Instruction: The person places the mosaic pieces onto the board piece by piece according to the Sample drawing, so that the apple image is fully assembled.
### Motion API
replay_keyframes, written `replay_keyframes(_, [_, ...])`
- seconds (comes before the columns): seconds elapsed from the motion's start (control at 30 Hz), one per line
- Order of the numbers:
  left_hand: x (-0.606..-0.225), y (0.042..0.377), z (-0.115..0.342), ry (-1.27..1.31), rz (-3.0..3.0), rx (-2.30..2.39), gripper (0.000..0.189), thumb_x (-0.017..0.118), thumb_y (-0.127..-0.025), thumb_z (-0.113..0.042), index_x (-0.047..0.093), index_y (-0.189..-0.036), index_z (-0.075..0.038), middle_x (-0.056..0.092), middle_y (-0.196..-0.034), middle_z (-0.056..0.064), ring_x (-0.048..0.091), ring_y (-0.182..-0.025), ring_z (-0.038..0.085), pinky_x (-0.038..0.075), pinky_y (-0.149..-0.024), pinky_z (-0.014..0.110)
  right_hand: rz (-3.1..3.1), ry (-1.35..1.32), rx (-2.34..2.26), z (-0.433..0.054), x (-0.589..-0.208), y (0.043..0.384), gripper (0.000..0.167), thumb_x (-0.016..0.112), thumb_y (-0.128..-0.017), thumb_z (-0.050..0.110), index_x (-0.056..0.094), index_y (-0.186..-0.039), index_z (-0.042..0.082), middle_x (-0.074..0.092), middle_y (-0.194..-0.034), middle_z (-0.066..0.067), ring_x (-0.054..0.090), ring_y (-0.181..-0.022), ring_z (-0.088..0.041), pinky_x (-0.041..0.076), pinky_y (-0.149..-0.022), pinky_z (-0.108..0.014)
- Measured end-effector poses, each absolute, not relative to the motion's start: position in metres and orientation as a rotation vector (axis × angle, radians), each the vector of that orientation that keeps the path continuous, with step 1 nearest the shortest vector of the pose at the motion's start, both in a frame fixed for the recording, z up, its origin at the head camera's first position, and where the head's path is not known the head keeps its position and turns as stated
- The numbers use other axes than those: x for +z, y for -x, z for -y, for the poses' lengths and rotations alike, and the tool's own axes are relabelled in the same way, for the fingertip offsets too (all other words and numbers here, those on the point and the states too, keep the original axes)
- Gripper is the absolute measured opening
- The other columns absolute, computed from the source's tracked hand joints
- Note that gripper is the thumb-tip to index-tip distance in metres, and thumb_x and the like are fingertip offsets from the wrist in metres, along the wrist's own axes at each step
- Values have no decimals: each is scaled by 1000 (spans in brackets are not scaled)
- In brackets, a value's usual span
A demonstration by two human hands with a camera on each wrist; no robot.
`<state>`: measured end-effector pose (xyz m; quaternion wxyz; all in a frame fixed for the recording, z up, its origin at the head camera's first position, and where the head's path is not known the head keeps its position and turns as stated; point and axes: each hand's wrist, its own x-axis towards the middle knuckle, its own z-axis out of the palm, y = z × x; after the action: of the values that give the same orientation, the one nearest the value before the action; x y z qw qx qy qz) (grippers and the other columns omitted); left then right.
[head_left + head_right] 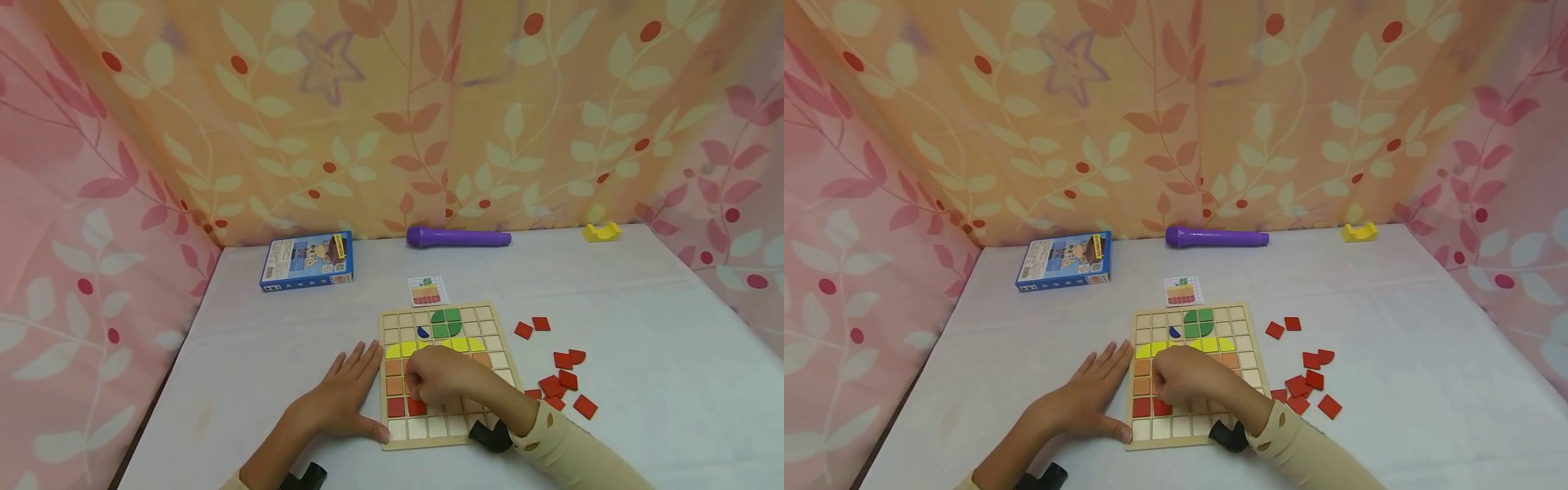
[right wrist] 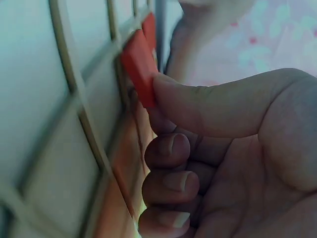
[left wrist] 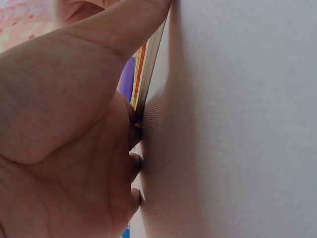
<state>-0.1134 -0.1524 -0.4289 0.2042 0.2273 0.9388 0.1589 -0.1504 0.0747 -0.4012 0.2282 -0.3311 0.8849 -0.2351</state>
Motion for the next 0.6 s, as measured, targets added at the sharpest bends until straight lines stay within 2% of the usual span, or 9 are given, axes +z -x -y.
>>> replay_keyframes(0.13, [-429, 113, 153, -638, -2614, 438, 135, 70, -64, -81, 10, -162, -11, 5, -168, 4, -2, -153, 29, 3, -119, 56, -2473, 909, -620, -69, -402, 144, 27, 71, -81, 0, 60, -64, 18, 52, -60, 10, 47, -57, -7, 40, -53, -24])
replay_keyframes(0.33, [-429, 114, 154, -640, -2619, 424, 136, 70, -64, -82, 9, -162, -11, 4, -168, 4, -3, -153, 29, 3, -119, 55, -2492, 949, -685, -73, -407, 143, 25, 78, -84, 11, 61, -68, 21, 53, -62, 13, 49, -61, -6, 42, -55, -25])
replay_keyframes(0.6, [-429, 114, 152, -633, -2619, 422, 137, 69, -63, -83, 8, -162, -11, 3, -168, 4, -3, -153, 29, 2, -119, 55, -2491, 963, -856, -101, -410, 151, 25, 80, -85, 19, 60, -71, 23, 52, -62, 14, 48, -59, -4, 41, -54, -23])
